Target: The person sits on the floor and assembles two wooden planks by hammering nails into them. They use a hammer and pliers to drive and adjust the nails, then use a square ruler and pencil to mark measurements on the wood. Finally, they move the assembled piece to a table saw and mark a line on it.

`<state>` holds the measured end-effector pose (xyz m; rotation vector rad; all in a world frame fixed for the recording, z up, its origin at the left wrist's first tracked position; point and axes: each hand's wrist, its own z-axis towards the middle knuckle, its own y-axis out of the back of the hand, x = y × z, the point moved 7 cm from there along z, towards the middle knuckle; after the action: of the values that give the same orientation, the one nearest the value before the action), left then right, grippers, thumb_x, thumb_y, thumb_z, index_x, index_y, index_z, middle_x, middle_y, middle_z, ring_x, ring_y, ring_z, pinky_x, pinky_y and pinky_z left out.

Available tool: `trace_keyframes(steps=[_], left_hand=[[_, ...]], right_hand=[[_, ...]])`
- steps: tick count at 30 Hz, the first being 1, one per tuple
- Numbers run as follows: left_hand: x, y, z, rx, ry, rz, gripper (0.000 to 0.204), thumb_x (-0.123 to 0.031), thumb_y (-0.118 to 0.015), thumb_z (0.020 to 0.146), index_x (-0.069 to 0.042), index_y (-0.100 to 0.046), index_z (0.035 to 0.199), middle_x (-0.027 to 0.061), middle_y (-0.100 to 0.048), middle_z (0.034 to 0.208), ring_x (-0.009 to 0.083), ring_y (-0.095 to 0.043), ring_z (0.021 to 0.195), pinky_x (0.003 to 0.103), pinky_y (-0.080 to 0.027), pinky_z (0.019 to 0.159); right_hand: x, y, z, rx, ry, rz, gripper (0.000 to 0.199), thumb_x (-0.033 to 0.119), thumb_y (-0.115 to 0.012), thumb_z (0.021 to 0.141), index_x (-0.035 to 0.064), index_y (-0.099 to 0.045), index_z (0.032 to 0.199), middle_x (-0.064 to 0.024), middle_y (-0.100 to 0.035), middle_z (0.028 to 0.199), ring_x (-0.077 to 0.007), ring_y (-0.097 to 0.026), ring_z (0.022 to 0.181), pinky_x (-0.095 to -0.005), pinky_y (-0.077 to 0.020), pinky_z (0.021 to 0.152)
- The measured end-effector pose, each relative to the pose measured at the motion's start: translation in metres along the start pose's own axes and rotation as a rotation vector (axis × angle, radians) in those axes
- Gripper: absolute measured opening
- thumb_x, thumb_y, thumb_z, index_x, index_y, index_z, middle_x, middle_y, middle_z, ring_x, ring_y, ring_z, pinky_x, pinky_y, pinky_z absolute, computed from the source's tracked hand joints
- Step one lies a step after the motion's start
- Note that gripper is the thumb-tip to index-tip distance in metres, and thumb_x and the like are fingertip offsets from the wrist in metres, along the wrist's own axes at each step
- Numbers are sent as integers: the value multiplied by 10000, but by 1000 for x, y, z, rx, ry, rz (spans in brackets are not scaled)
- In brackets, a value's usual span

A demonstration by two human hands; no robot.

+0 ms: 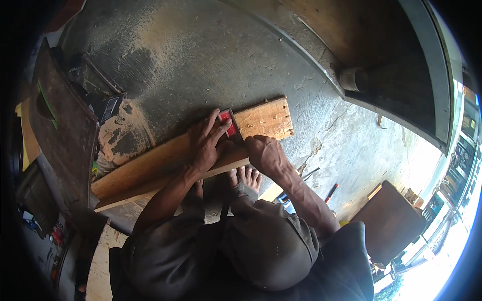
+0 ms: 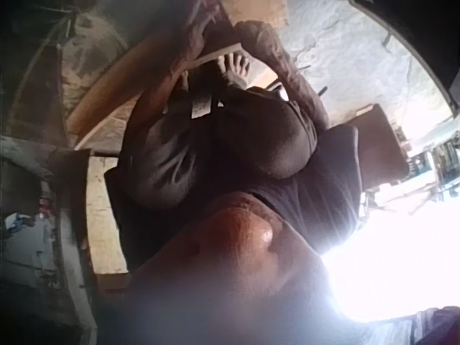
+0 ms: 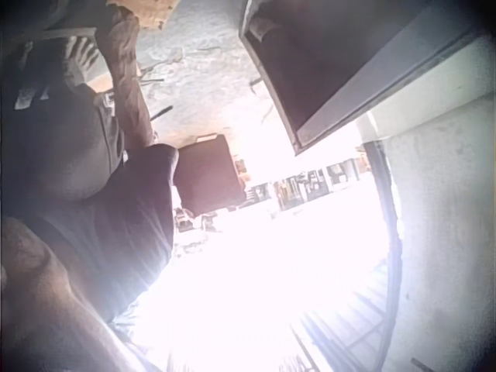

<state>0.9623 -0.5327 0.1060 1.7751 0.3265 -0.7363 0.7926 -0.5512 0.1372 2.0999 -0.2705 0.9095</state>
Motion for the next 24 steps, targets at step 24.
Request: trace_keyframes(steps=[24], left_hand=[[0,-2,0,-2,10,18,590,-358,-739,909,-253,-550,1458,123,-331,1621,346,-476,1326,569,-346,1062]], right_hand=[[1,1,21,-156,30,-24,256,-23,-608,903,11,-699,1140,-184,-717,937,-364,-719,884,-398,-598,746]])
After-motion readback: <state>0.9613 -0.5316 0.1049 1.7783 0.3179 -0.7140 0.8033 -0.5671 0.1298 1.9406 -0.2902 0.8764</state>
